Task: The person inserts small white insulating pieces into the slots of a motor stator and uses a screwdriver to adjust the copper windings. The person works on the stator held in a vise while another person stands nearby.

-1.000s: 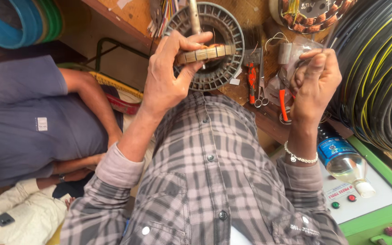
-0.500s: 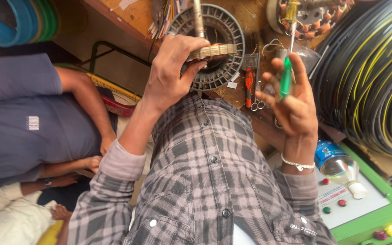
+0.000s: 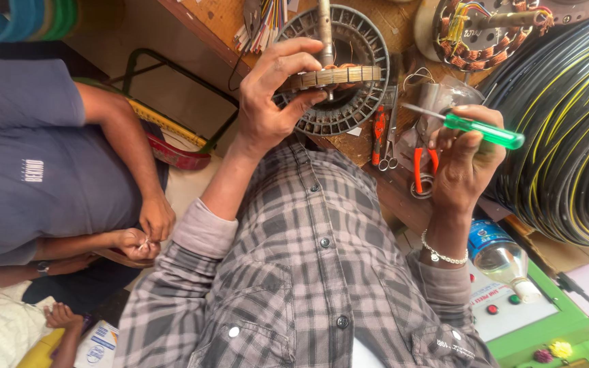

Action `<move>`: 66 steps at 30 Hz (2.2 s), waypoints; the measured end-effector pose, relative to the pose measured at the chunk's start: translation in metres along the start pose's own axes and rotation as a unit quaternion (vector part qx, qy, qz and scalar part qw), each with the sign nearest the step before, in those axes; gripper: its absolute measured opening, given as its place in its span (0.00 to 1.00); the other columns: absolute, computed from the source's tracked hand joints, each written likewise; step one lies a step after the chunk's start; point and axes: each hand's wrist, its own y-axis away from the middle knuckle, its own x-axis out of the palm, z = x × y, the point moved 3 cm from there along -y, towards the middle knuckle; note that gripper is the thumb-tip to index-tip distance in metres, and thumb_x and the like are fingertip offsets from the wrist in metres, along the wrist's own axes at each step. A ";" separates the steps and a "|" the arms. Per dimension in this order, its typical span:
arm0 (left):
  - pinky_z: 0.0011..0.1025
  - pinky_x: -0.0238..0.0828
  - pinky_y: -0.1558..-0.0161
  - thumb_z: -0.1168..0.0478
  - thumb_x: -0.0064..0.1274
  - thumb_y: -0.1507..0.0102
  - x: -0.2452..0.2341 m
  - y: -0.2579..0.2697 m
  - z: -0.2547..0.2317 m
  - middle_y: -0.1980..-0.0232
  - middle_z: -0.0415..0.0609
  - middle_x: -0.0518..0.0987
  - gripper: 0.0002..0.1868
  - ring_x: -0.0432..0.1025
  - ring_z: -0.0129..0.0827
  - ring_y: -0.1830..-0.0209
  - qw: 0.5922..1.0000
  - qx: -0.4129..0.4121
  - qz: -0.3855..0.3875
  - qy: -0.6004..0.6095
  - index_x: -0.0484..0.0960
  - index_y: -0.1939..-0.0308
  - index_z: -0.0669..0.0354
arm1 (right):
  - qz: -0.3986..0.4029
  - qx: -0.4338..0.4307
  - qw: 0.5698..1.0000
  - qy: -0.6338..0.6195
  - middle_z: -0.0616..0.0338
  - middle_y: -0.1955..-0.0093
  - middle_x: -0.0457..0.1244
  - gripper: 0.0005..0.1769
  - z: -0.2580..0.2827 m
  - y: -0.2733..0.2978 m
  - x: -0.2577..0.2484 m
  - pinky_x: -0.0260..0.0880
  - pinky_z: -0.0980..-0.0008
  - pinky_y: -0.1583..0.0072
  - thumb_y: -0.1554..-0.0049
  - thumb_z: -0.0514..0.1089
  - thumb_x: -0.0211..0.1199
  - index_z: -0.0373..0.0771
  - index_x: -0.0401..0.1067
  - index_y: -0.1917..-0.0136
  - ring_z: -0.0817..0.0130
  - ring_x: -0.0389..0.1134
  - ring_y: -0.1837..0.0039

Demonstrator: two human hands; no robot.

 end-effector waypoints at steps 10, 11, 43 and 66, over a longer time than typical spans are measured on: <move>0.36 0.70 0.50 0.62 0.66 0.33 0.018 -0.007 -0.011 0.50 0.42 0.80 0.23 0.70 0.37 0.56 0.982 0.046 0.069 -0.171 0.74 0.37 0.56 | 0.057 -0.013 0.998 0.034 0.62 0.42 0.59 0.42 0.048 -0.018 0.036 0.66 0.70 0.50 0.43 0.67 0.64 0.37 0.57 0.30 0.72 0.64 0.50; 0.37 0.70 0.48 0.63 0.66 0.32 0.017 -0.009 -0.012 0.50 0.43 0.79 0.22 0.69 0.38 0.54 0.979 0.037 0.089 -0.182 0.73 0.37 0.56 | 0.075 0.003 0.997 0.012 0.61 0.41 0.60 0.37 0.048 -0.017 0.033 0.67 0.70 0.49 0.40 0.65 0.65 0.40 0.56 0.32 0.70 0.65 0.49; 0.26 0.75 0.49 0.61 0.74 0.40 0.019 -0.006 0.016 0.55 0.40 0.84 0.21 0.72 0.28 0.56 0.996 -0.046 0.008 0.078 0.86 0.44 0.50 | 0.115 -0.167 0.877 0.436 0.56 0.60 0.63 0.24 0.034 -0.020 0.094 0.65 0.71 0.52 0.38 0.24 0.62 0.40 0.75 0.32 0.71 0.65 0.58; 0.34 0.72 0.41 0.62 0.68 0.37 0.007 -0.011 -0.005 0.43 0.43 0.82 0.29 0.70 0.38 0.46 0.997 0.048 0.014 -0.058 0.75 0.33 0.53 | -0.064 -0.082 0.930 0.352 0.60 0.52 0.66 0.11 0.022 0.014 0.061 0.69 0.74 0.51 0.24 0.43 0.52 0.45 0.68 0.30 0.74 0.68 0.55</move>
